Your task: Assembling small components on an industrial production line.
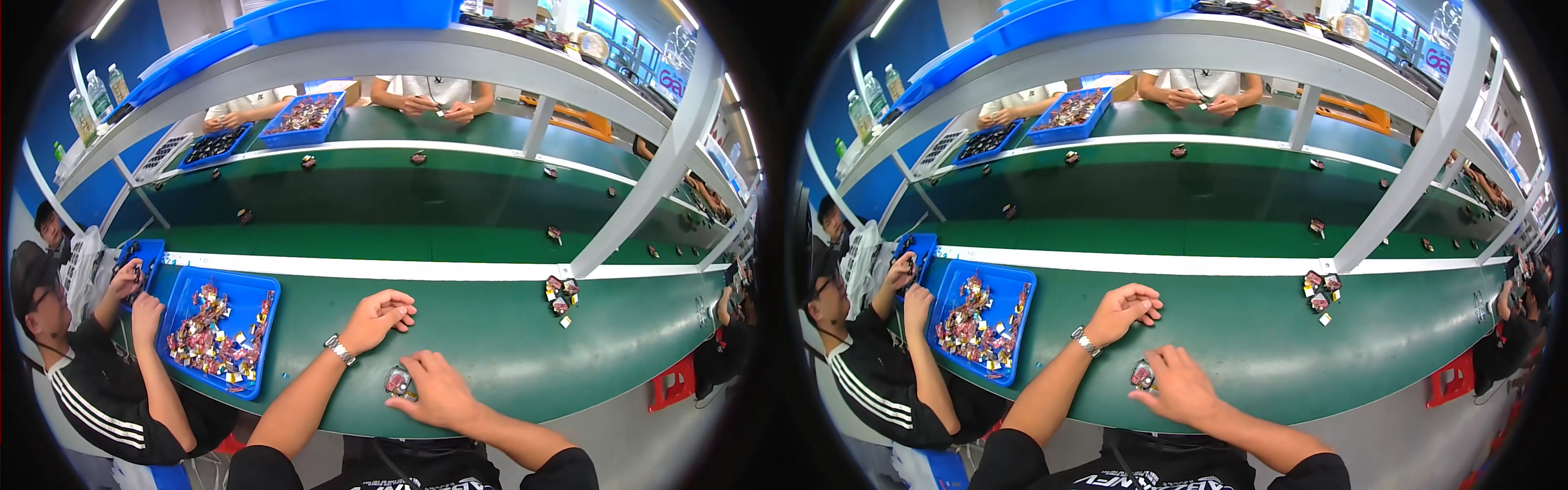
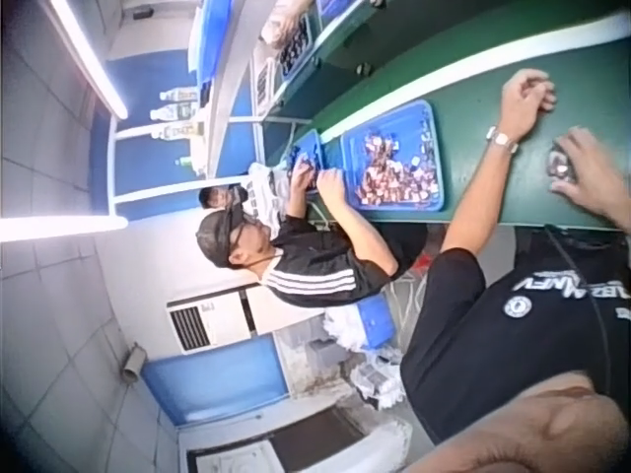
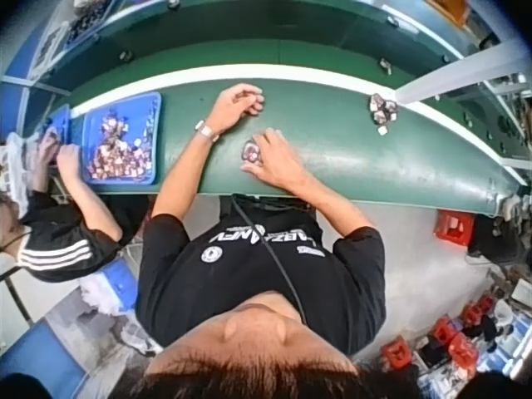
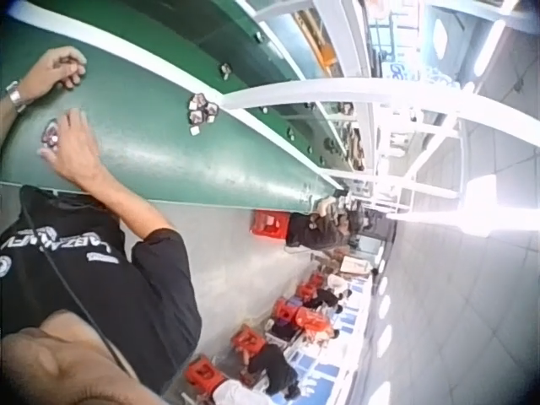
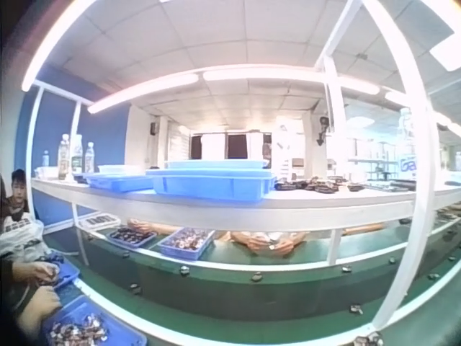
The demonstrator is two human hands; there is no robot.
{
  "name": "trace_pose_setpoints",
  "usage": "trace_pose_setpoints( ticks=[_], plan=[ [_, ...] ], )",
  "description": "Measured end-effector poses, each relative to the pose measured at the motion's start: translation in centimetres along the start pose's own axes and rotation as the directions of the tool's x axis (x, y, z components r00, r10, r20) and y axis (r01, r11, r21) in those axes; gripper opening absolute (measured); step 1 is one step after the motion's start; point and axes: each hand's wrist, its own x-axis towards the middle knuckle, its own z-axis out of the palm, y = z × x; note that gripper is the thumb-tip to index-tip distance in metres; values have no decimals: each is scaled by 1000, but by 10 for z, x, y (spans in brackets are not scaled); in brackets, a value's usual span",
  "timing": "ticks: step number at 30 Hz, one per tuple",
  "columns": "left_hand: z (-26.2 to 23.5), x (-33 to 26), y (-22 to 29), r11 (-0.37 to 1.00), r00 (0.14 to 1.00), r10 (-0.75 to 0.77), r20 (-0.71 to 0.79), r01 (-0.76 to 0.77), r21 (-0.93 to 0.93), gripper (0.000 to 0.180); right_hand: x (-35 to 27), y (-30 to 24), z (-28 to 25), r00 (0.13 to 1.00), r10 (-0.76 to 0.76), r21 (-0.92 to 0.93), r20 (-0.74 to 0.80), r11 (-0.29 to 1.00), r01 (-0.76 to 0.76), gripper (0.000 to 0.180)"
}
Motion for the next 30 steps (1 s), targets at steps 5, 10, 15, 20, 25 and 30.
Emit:
trace_pose_setpoints(
  ticks=[5, 10, 15, 20, 25, 30],
  plan=[
    [-2, 0, 6, 1000, 999, 11, 42, -13, 27, 23, 12, 9, 14, 984, -177, 26, 20, 984, 176, 55],
    [-5, -5, 5, 991, 992, -86, 95, 95, -93, 29, 46, 26, -18, 970, -175, -4, -171, 984, 177, 53],
    [-8, -6, 4, 957, 982, -93, 164, 133, -257, 35, 70, 40, -26, 914, -279, -62, -295, 960, 273, 52],
    [-13, -6, 0, 967, 991, -81, 110, 104, -232, 37, 70, 46, -31, 898, -364, -63, -248, 931, 360, 46],
    [-6, -5, -2, 972, 994, -100, 39, 106, -209, 36, 74, 62, -33, 907, -341, -28, -248, 938, 345, 27],
    [1, -4, -3, 982, 995, -99, -9, 96, -160, 32, 76, 72, -37, 898, -384, -31, -213, 922, 386, 24]
  ],
)
